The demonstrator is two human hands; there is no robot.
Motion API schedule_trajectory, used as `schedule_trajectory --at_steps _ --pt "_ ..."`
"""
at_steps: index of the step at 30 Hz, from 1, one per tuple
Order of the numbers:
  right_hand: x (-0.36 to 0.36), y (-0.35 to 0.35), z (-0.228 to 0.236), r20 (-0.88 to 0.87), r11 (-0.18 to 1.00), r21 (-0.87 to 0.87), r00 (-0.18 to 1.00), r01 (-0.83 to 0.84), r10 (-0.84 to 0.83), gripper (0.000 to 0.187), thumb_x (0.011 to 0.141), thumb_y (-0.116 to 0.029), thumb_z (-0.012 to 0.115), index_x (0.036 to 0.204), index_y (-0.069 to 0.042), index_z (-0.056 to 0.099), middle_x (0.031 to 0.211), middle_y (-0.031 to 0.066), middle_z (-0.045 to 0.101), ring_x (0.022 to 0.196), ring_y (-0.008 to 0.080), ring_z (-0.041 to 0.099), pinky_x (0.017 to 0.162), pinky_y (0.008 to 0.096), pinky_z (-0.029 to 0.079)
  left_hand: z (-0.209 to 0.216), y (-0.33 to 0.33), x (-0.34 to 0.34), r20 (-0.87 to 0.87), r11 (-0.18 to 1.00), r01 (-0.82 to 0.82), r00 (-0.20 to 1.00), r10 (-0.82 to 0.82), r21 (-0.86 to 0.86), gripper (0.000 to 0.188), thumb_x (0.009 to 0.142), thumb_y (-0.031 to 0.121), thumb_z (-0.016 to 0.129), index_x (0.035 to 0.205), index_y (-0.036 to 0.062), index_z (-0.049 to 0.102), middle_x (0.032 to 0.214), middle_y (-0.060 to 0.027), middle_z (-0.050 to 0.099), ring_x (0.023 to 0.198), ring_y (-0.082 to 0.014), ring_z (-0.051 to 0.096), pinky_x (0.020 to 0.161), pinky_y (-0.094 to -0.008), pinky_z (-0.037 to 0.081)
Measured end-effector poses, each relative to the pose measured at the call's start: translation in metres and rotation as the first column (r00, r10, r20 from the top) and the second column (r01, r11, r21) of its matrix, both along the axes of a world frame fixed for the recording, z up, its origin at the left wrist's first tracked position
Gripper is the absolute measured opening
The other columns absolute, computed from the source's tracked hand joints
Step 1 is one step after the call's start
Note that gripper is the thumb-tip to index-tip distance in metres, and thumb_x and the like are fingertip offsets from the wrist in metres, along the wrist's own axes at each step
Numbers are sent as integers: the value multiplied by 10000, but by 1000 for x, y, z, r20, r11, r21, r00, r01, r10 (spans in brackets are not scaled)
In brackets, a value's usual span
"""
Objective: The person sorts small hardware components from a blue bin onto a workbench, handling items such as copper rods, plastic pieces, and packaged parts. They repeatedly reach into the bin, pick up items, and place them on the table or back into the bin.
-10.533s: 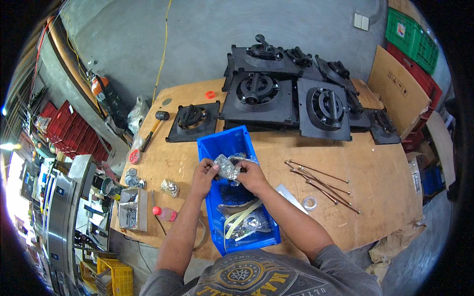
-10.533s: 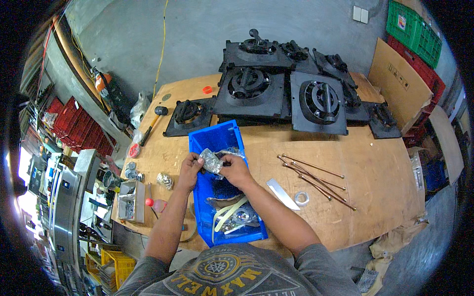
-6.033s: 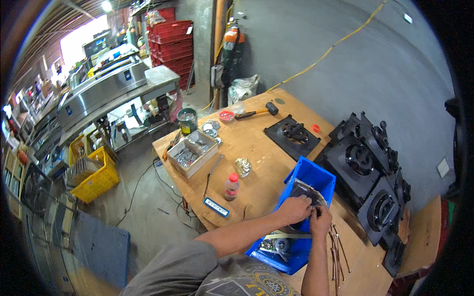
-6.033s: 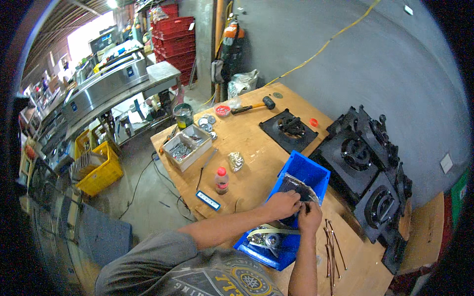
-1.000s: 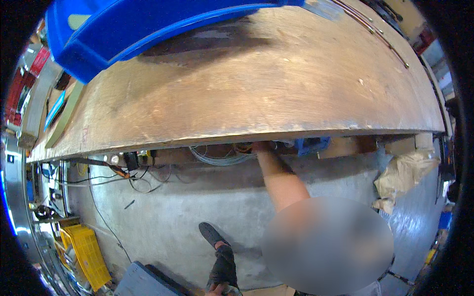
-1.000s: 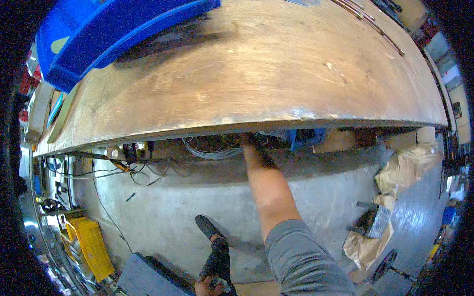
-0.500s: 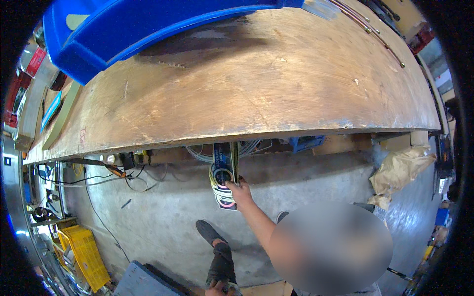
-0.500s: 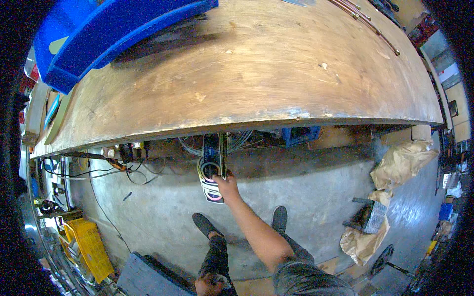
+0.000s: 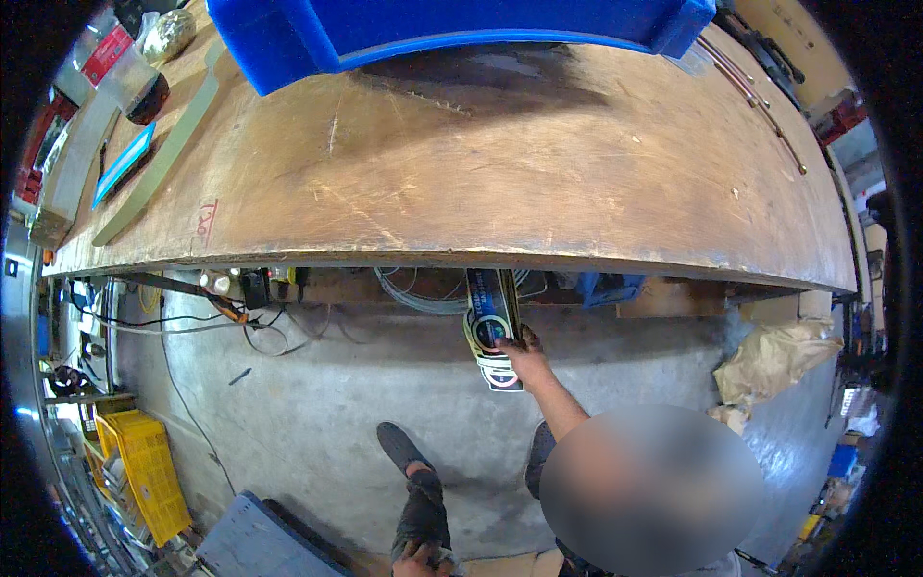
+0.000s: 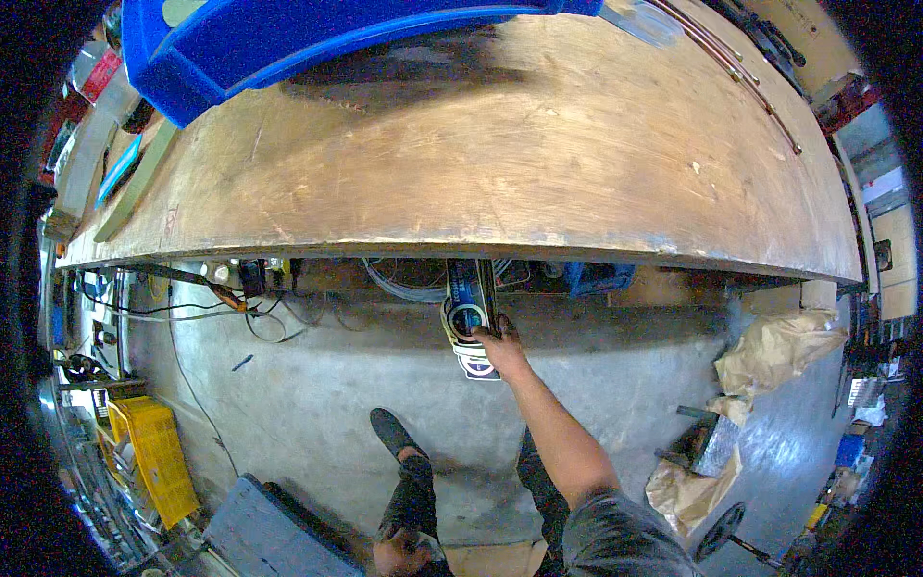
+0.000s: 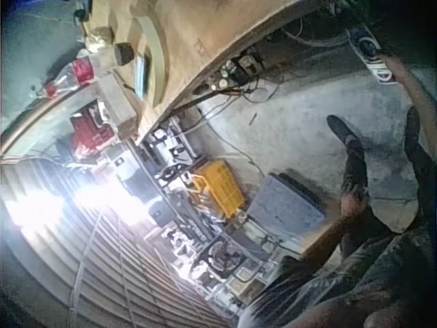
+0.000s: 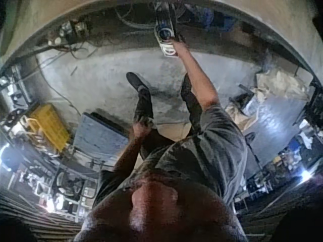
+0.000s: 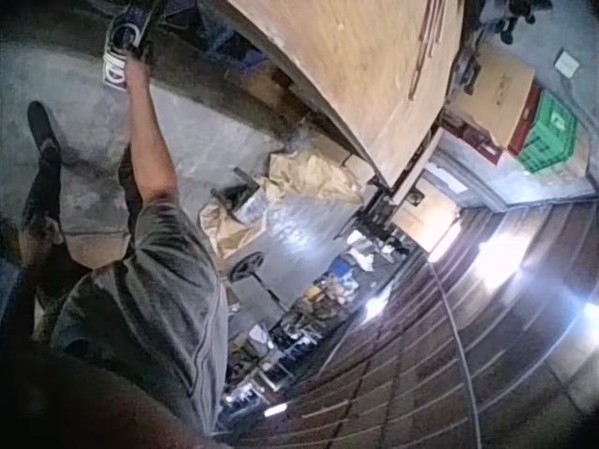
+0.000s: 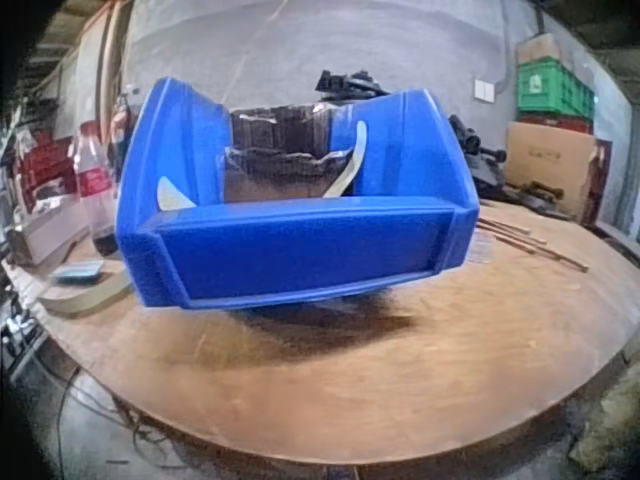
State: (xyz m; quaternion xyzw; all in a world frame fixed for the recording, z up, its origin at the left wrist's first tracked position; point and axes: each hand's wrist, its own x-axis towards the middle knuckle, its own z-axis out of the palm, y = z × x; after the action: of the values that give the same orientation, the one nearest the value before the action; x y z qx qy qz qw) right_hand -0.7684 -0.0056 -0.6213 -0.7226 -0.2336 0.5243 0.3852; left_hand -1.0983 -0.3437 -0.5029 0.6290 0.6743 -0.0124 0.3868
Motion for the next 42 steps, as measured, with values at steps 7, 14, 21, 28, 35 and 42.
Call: schedule_trajectory --at_steps 7,14,21,28,35,42 --pt "-11 -7 -10 239 985 -5 956 -173 169 438 846 -198 705 1192 25 552 1072 143 661 1009 233 610 892 344 475 -2 0 2 -19 1000 -11 1000 11 10 404 775 344 691 1115 126 685 902 -156 708 786 -365 670 710 -473 543" --pt "-18 1 7 -5 996 -72 999 43 -44 640 842 -199 719 1351 65 435 1173 133 622 1046 206 579 907 331 467 -11 -12 0 22 999 -28 999 27 39 402 775 337 698 1120 133 660 795 -138 684 683 -350 651 609 -463 524" --pt "53 98 -34 333 988 80 938 -131 97 789 805 -239 719 1433 40 330 1308 182 533 1205 280 496 1014 372 393 2 -3 8 -6 996 7 1000 -7 88 304 784 342 707 967 108 643 727 -159 648 636 -370 615 578 -489 482" --pt "83 182 -88 602 927 138 773 -349 201 814 789 -222 711 1447 23 300 1367 210 470 1264 330 447 1057 412 356 49 28 25 101 992 -125 987 125 -10 344 785 384 702 948 86 648 893 -211 671 817 -416 644 741 -532 513" --pt "124 183 -117 718 821 321 686 -472 113 827 777 -211 705 1455 5 284 1409 239 421 1314 381 404 1095 455 320 57 55 20 187 973 -107 971 146 -206 494 825 471 650 1151 99 647 1102 -259 650 981 -458 617 866 -545 493" --pt "1 57 -2 791 869 2 532 -496 302 655 832 -310 669 1375 -29 435 1270 247 546 1172 406 516 1017 511 390 52 48 19 118 953 -83 986 122 -290 495 781 490 682 1196 224 641 1103 -168 624 948 -391 645 828 -514 538"
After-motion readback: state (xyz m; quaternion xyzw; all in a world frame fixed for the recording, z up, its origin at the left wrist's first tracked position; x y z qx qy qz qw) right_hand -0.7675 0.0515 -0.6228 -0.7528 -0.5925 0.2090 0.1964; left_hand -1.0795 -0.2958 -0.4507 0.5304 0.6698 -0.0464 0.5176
